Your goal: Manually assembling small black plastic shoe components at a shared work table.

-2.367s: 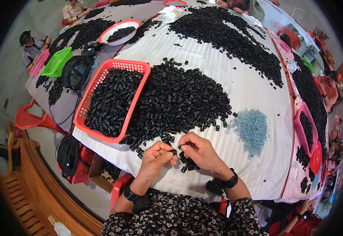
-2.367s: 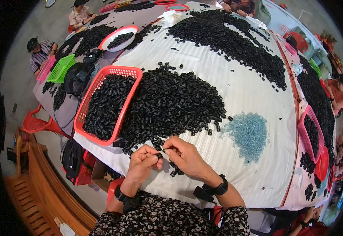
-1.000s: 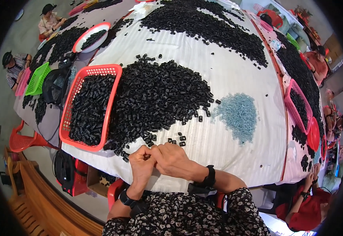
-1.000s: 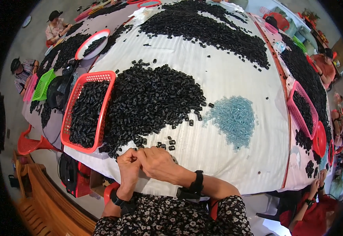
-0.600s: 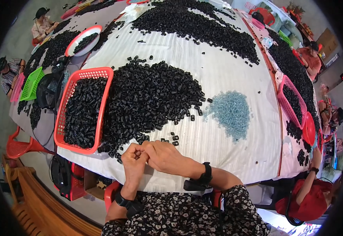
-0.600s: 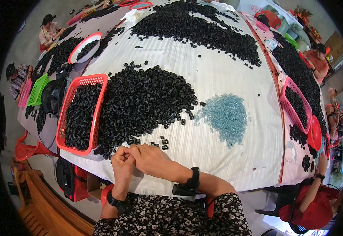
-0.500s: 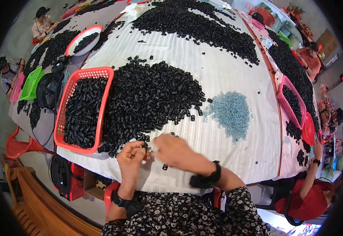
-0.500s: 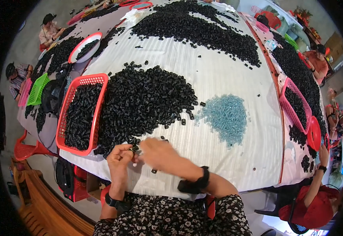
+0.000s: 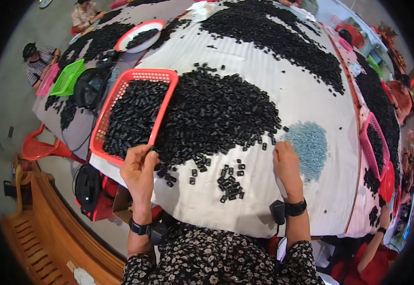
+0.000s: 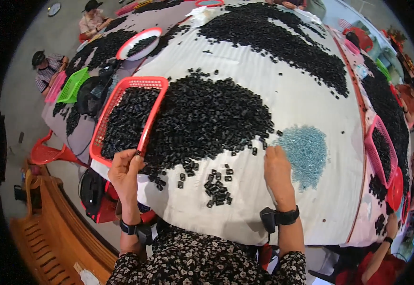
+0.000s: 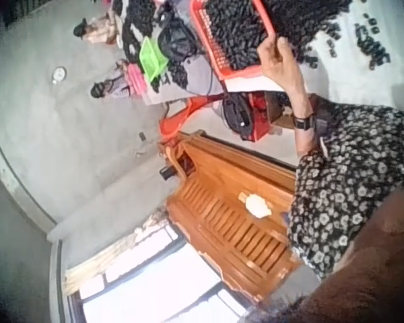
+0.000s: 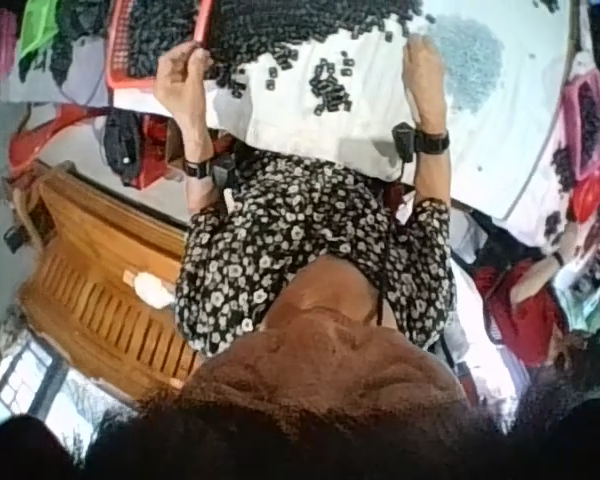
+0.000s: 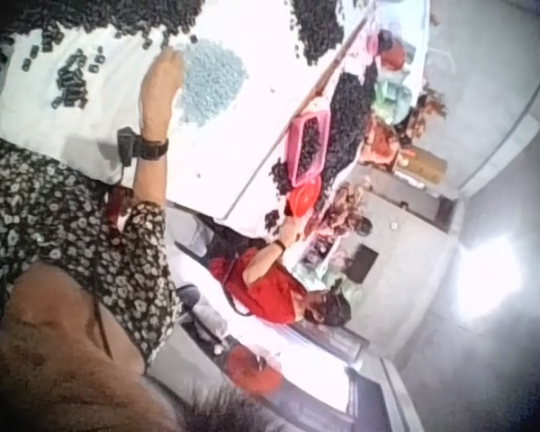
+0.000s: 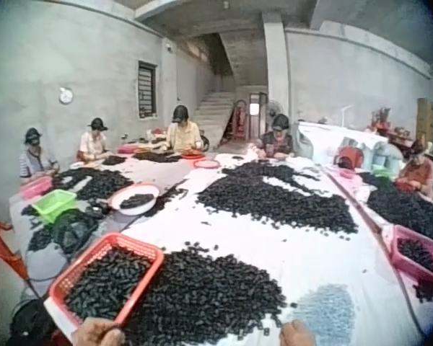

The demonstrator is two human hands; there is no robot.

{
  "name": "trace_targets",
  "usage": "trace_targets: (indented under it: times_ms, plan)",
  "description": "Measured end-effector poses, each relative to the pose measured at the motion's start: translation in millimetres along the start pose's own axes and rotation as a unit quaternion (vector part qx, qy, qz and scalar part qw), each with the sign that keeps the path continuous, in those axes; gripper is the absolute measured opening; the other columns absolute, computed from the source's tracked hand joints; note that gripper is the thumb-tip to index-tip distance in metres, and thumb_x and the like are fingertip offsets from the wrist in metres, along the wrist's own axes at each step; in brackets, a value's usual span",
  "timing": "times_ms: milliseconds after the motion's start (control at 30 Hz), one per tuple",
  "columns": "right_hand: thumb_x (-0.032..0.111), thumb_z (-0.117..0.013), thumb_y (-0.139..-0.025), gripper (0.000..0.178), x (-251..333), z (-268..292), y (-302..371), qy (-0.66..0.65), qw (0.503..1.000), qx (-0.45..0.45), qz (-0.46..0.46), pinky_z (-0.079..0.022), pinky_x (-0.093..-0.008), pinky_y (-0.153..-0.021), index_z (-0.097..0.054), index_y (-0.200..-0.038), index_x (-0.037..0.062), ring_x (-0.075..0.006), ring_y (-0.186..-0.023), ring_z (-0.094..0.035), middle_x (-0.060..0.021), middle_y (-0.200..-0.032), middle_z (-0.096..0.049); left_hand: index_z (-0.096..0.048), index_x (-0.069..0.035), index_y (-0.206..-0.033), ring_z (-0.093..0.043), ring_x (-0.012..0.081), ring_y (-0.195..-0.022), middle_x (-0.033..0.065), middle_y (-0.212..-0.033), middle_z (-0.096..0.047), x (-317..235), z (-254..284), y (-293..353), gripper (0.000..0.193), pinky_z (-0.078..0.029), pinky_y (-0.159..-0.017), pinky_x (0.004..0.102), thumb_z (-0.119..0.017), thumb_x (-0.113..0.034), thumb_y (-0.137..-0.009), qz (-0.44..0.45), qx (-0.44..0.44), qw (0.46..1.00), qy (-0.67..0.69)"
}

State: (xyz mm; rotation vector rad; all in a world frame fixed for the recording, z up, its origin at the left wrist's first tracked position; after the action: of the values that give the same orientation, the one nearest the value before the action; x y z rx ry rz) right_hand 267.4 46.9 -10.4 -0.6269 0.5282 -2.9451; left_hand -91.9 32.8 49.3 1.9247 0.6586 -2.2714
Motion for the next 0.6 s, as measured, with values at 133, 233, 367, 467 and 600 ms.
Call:
trace_targets:
  times_ms: [133, 233, 367, 467, 600]
  plan:
    - [0.005, -0.052, -0.083, 0.006, -4, -2, 1, -0.013, 0.999, 0.013, -0.03, -0.044, -0.0451, -0.064, -0.049, -0.081, 0.001, -0.0357, -0.076, -0.053, -0.017, -0.082, -0.051, -0.062, 0.003, -0.093, -0.057, 0.015, -0.07, 0.0082, -0.08, -0.06, -2, 24, -24, 0.013, -0.046, -0.063, 0.0263, -0.061, 0.004, -0.08, -0.136, -0.069, 0.958, -0.244]
    - [0.008, -0.054, -0.083, 0.009, -3, -3, 3, 0.01, 0.999, 0.011, -0.04, -0.043, -0.045, -0.063, -0.048, -0.08, 0.0013, -0.0358, -0.074, -0.053, -0.0164, -0.079, -0.05, -0.061, 0.002, -0.096, -0.057, 0.0258, -0.079, 0.0133, -0.087, -0.058, -5, 25, -37, 0.019, -0.046, -0.07, 0.0339, -0.062, 0.005, -0.077, -0.264, -0.056, 0.871, -0.41]
    - [0.005, -0.055, -0.081, 0.009, -2, 3, 6, -0.053, 0.995, -0.016, -0.079, -0.043, -0.0406, -0.06, -0.047, -0.08, 0.001, -0.0332, -0.066, -0.052, -0.0148, -0.076, -0.051, -0.06, 0.002, -0.099, -0.055, 0.0325, -0.085, 0.016, -0.092, -0.057, -30, 4, -14, 0.026, -0.045, -0.074, 0.0383, -0.064, 0.006, -0.074, -0.309, -0.075, 0.847, -0.426]
    - [0.001, -0.054, -0.082, 0.006, 5, 5, 7, -0.131, 0.987, -0.014, -0.09, -0.043, -0.0373, -0.059, -0.048, -0.083, 0.0006, -0.0309, -0.064, -0.052, -0.0143, -0.077, -0.052, -0.059, 0.0, -0.084, -0.058, 0.0281, -0.074, 0.0113, -0.079, -0.059, -19, -19, 19, 0.017, -0.046, -0.066, 0.036, -0.063, 0.009, -0.071, -0.265, 0.119, 0.906, -0.309]
    - [0.002, -0.051, -0.085, 0.009, 29, 10, 5, -0.219, 0.971, -0.079, -0.051, -0.042, -0.032, -0.059, -0.054, -0.093, -0.0003, -0.0218, -0.063, -0.051, -0.0113, -0.075, -0.051, -0.06, 0.0, -0.086, -0.056, 0.0315, -0.074, 0.0135, -0.078, -0.056, 19, -49, 44, 0.017, -0.046, -0.064, 0.0384, -0.066, 0.001, -0.071, -0.203, 0.21, 0.885, -0.363]
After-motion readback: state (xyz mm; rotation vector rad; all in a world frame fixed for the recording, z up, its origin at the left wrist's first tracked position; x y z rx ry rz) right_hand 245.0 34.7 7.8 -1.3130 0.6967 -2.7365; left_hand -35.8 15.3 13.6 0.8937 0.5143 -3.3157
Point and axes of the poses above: each hand's wrist, its own y-axis away from the middle knuckle, its own z-axis out of the back of the hand, x = y × z, the point moved 4 cm from there along -y, towards the middle knuckle
